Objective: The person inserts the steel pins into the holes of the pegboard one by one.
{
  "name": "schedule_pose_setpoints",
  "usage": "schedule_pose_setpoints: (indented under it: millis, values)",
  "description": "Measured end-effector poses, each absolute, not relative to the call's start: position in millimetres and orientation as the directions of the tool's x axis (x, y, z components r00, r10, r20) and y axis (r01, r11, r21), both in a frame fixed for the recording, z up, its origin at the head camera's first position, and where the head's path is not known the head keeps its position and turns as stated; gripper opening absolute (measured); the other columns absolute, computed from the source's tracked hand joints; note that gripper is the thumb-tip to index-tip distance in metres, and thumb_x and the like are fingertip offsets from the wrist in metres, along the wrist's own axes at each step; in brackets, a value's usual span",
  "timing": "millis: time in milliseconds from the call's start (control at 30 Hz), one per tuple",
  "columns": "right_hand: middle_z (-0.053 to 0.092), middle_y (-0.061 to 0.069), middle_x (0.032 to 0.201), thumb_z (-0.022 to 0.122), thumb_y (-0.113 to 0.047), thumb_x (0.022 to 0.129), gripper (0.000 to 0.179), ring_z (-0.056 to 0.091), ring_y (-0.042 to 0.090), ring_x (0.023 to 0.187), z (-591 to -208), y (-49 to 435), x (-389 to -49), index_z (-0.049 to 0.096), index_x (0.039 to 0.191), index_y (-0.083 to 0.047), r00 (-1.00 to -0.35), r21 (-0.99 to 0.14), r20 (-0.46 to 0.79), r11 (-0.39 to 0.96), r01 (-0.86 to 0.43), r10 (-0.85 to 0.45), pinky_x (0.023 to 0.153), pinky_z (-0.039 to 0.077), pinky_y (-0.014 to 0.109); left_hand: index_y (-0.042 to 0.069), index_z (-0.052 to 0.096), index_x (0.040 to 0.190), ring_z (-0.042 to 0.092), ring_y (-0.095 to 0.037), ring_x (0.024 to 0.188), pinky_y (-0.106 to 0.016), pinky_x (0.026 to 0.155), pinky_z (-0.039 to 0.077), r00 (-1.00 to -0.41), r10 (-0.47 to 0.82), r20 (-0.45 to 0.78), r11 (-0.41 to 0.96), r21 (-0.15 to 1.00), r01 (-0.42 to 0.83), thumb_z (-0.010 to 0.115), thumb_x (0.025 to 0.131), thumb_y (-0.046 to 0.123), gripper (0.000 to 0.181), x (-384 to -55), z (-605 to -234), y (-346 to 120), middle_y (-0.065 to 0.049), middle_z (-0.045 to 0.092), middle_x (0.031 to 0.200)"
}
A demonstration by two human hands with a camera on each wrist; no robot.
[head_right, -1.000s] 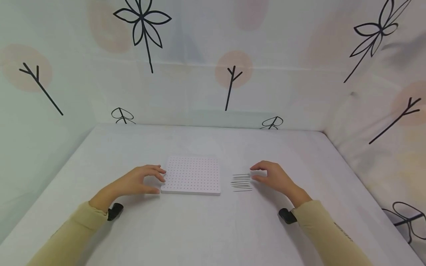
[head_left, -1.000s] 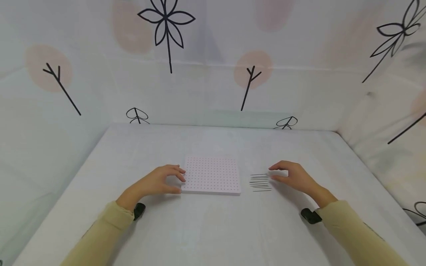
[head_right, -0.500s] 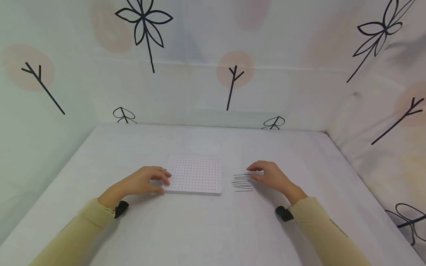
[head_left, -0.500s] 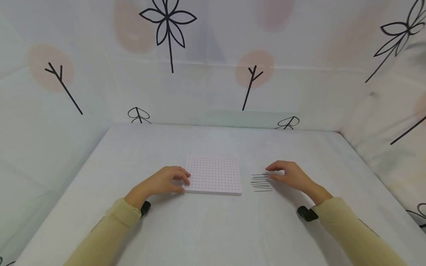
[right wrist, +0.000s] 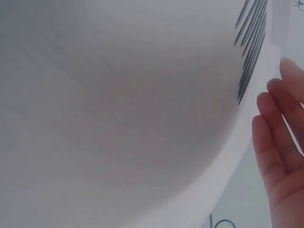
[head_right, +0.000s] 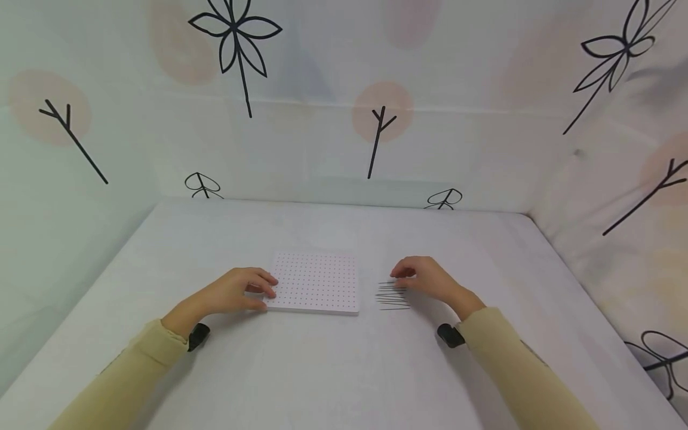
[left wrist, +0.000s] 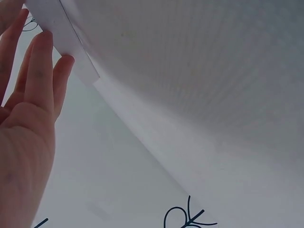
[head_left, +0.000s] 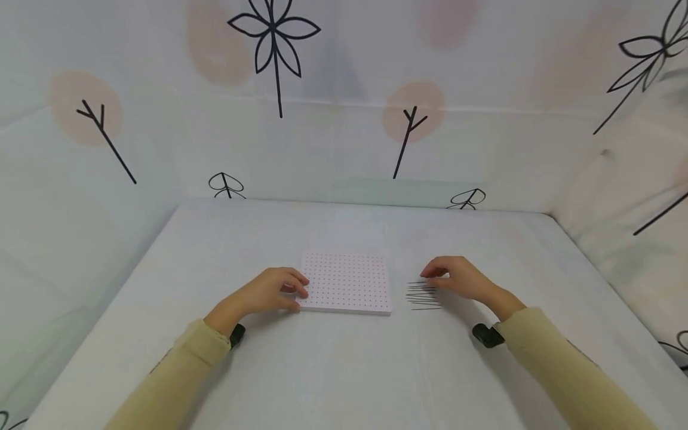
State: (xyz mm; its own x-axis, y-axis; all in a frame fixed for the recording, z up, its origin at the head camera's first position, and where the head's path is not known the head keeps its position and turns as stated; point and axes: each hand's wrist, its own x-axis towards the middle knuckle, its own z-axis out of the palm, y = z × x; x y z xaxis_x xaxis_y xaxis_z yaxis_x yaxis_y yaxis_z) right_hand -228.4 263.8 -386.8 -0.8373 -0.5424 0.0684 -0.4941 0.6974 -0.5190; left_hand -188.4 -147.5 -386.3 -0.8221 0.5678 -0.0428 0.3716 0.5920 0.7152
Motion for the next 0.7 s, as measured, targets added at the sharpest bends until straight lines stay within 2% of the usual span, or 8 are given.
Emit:
schedule_pose_setpoints:
  millis: [400, 700]
  values:
    - [0.062, -0.003, 0.087, 0.07, -0.007, 0.082, 0.008, 0.054, 0.015, 0.08, -385, 253, -246, 0.066, 0.089, -0.008, -0.8, -0.584, -0.048, 0.667, -0.463, -0.598, 0.072, 0.05, 0.029, 0.009, 0.071, 0.089, 0.06, -0.022, 0.103, -0.029, 0.089, 0.049, -0.82, 0.571, -0.033, 0.59, 0.711, 0.382, 0.076, 0.075, 0.003, 0.017, -188, -387, -148, -0.006, 0.059, 0.115]
    - [0.06, -0.004, 0.085, 0.068, -0.011, 0.085, 0.005, 0.051, 0.015, 0.079, -393, 248, -256, 0.066, 0.089, -0.009, -0.775, -0.598, -0.153, 0.682, -0.422, -0.613, 0.073, 0.048, 0.03, 0.008, 0.071, 0.09, 0.06, -0.023, 0.103, -0.029, 0.09, 0.049, -0.822, 0.568, -0.037, 0.582, 0.724, 0.37, 0.076, 0.075, 0.003, 0.016, -188, -388, -148, -0.006, 0.058, 0.115]
